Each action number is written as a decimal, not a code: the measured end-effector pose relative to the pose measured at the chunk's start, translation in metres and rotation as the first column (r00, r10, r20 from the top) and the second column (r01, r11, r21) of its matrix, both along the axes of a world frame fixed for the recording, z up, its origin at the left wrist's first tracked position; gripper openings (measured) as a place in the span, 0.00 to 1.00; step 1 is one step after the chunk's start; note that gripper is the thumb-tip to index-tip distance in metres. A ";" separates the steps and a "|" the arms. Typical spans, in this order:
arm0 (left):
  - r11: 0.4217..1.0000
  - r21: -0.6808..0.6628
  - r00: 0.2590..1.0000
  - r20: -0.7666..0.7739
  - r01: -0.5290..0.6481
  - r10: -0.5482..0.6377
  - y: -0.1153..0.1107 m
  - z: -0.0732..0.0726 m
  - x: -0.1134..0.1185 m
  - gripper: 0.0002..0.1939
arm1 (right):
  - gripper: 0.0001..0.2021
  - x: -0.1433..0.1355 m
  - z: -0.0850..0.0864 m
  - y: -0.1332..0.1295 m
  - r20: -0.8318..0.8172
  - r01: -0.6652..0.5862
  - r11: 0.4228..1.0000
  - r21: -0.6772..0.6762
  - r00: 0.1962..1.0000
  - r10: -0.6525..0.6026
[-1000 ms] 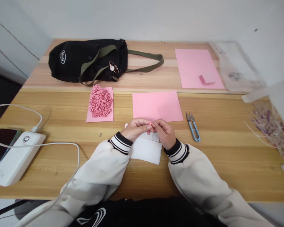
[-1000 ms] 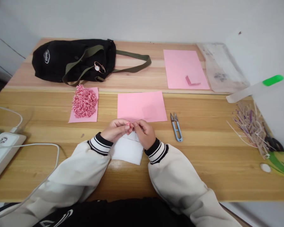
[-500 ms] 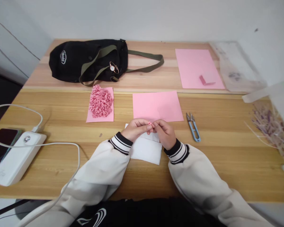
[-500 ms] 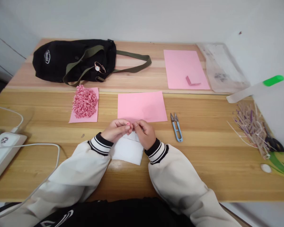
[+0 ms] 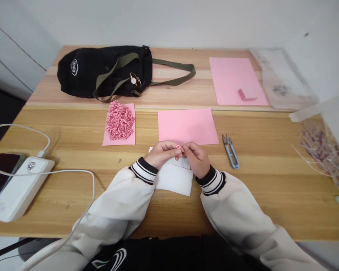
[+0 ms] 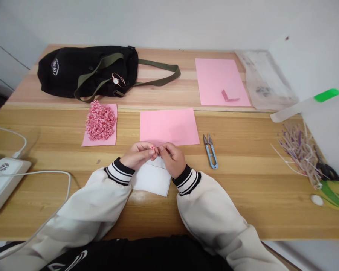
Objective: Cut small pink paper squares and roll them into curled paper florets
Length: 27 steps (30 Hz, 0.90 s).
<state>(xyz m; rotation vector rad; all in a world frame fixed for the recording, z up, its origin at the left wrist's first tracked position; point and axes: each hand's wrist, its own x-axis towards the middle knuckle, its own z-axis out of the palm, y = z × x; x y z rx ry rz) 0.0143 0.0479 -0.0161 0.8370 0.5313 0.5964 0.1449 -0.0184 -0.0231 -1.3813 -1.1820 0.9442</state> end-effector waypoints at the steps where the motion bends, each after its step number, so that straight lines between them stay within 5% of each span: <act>1: 1.000 0.000 1.000 0.000 -0.001 0.001 0.000 0.000 0.000 0.11 | 0.10 0.000 0.000 0.000 -0.003 -0.001 1.000 0.000 1.000 0.001; 27: 1.000 0.005 1.000 0.003 -0.002 0.002 0.000 0.003 0.000 0.11 | 0.10 -0.001 -0.002 -0.002 0.083 -0.015 1.000 0.018 0.996 0.013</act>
